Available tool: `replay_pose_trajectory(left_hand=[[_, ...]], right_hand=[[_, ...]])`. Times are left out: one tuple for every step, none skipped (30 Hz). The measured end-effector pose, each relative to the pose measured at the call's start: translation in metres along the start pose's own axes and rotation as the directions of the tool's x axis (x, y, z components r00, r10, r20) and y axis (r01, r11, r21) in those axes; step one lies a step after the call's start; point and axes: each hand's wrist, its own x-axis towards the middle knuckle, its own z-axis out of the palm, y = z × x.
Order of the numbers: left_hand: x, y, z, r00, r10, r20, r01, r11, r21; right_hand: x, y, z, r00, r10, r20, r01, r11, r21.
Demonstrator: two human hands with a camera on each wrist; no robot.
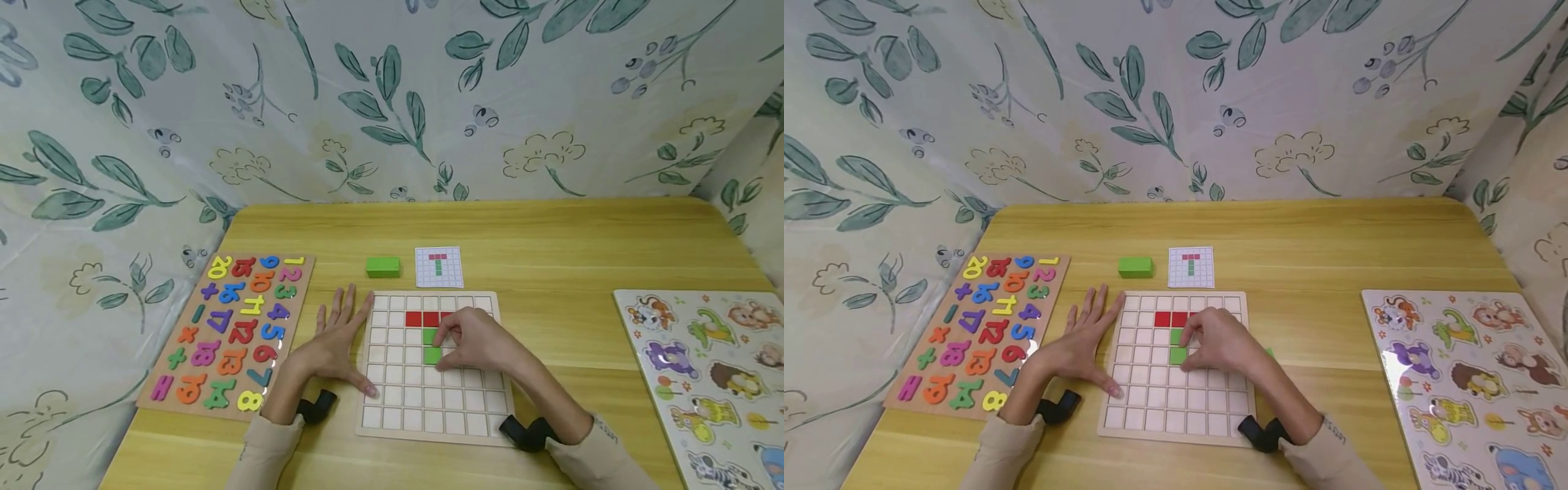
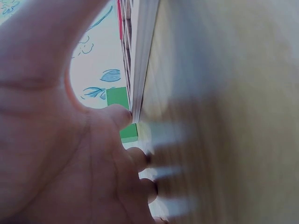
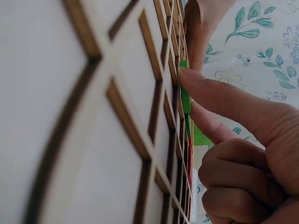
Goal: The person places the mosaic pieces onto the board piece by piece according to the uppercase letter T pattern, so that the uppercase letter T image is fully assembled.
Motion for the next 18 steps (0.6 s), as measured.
replay_pose_trajectory(left_hand=[[-0.0001,0.0002,-0.0001,1.000,-0.001,0.000,0.001,1.000,0.000],[-0.0001,0.0002,-0.0001,1.000,-0.002,0.001,0.002,1.000,0.000],[-0.0002,0.0002,-0.0002,1.000,-0.003,0.001,0.003,1.000,0.000],[-0.0003,0.0002,-0.0002,1.000,-0.003,0.000,0.003,1.000,0.000],[-0.0003,0.0002,-0.0003,1.000,-0.003,0.001,0.003,1.000,-0.001],[-0.0003,0.0002,-0.0003,1.000,-0.003,0.000,0.003,1.000,-0.001],[-0.0003,0.0002,-0.0004,1.000,-0.003,0.001,0.003,1.000,0.000],[-0.0003,0.0001,-0.0004,1.000,-0.002,0.002,0.002,1.000,-0.001],[-0.0003,0.0003,-0.0005,1.000,-0.001,0.003,0.001,1.000,-0.002],[-0.0002,0.0004,-0.0006,1.000,-0.001,0.003,0.001,1.000,-0.002],[-0.0001,0.0005,-0.0006,1.000,0.000,0.005,0.000,1.000,-0.003],[0.0000,0.0003,-0.0006,1.000,0.000,0.005,0.000,1.000,-0.001],[0.0001,0.0002,-0.0007,1.000,0.002,0.005,-0.002,1.000,0.000],[0.0002,0.0000,-0.0007,1.000,0.003,0.004,-0.003,1.000,0.002],[0.0003,-0.0001,-0.0007,1.000,0.005,0.003,-0.005,1.000,0.004],[0.0004,-0.0003,-0.0007,1.000,0.006,0.003,-0.006,1.000,0.005],[0.0004,-0.0005,-0.0008,1.000,0.008,0.002,-0.008,1.000,0.007],[0.0004,-0.0007,-0.0008,1.000,0.009,0.002,-0.009,1.000,0.008]], right_hand=[[0.0000,-0.0001,0.0004,1.000,-0.003,-0.001,0.003,1.000,-0.002],[0.0002,-0.0002,0.0008,1.000,-0.004,0.000,0.004,1.000,-0.006],[0.0005,0.0000,0.0012,1.000,-0.004,-0.001,0.004,1.000,-0.011],[0.0004,-0.0001,0.0017,1.000,-0.006,-0.001,0.005,1.000,-0.012],[0.0004,-0.0002,0.0021,1.000,-0.005,-0.003,0.005,1.000,-0.013],[0.0005,0.0000,0.0025,1.000,-0.005,-0.005,0.005,1.000,-0.015],[0.0006,0.0002,0.0027,1.000,-0.007,-0.007,0.007,1.000,-0.017],[0.0007,0.0006,0.0029,1.000,-0.008,-0.008,0.007,1.000,-0.018],[0.0009,0.0007,0.0030,1.000,-0.009,-0.010,0.009,1.000,-0.018],[0.0010,0.0008,0.0031,1.000,-0.010,-0.012,0.010,1.000,-0.019],[0.0011,0.0012,0.0031,1.000,-0.014,-0.013,0.013,1.000,-0.019],[0.0014,0.0017,0.0031,1.000,-0.017,-0.013,0.017,1.000,-0.017],[0.0014,0.0018,0.0029,1.000,-0.022,-0.012,0.022,1.000,-0.015],[0.0013,0.0020,0.0028,1.000,-0.025,-0.011,0.025,1.000,-0.011],[0.0013,0.0023,0.0026,1.000,-0.028,-0.009,0.028,1.000,-0.008],[0.0013,0.0026,0.0025,1.000,-0.030,-0.008,0.030,1.000,-0.005],[0.0013,0.0029,0.0025,1.000,-0.031,-0.006,0.031,1.000,-0.001],[0.0012,0.0030,0.0024,0.999,-0.032,-0.004,0.032,0.999,0.001]])
